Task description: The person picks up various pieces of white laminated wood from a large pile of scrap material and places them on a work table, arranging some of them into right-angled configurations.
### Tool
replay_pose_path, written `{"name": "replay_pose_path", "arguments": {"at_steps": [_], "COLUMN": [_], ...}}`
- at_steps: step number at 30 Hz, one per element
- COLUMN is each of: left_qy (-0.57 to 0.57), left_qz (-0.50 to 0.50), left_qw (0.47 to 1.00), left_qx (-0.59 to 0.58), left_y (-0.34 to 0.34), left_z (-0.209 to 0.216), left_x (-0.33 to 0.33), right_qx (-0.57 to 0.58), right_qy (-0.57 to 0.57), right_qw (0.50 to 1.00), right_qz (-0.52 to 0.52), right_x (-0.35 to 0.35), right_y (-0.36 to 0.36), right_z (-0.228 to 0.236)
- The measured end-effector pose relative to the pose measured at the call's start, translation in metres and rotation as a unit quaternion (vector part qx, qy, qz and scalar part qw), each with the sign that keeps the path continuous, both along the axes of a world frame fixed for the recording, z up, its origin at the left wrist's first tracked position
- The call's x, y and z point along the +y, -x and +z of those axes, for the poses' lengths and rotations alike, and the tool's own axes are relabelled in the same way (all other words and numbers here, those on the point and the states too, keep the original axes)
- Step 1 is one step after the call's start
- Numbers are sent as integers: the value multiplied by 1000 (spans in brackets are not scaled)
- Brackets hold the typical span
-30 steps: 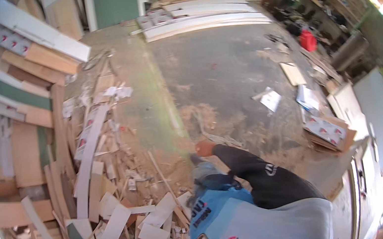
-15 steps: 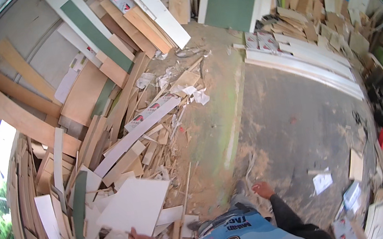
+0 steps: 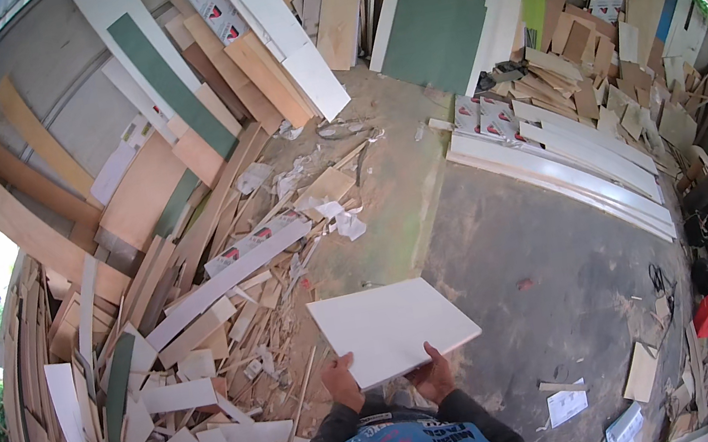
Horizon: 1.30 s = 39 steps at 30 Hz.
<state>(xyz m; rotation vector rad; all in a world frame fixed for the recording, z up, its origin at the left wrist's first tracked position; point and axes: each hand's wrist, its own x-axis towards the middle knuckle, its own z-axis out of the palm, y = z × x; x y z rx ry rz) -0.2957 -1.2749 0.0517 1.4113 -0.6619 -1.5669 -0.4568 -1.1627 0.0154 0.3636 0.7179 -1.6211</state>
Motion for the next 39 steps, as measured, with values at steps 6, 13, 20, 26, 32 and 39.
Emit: {"name": "replay_pose_path", "arguments": {"at_steps": [6, 13, 20, 26, 32, 39], "left_qy": [-57, -146, -53, -22, -41, 8], "left_qz": [-208, -387, -256, -203, -182, -165], "left_qw": [977, 909, 965, 979, 982, 986], "left_qx": [1, 61, 18, 11, 25, 40], "left_y": [92, 226, 303, 381, 477, 569], "left_z": [-38, -32, 5, 35, -2, 6], "left_x": [-65, -222, -424, -553, -679, -860], "right_qx": [42, 76, 124, 161, 263, 458], "right_qy": [-65, -161, -275, -394, -678, -656], "right_qw": [991, 952, 872, 835, 681, 546], "right_qz": [-113, -249, -386, -349, -91, 247], "right_x": [-46, -122, -148, -148, -205, -462], "right_y": [93, 279, 437, 523, 606, 714], "right_z": [-39, -70, -115, -159, -219, -192]}}
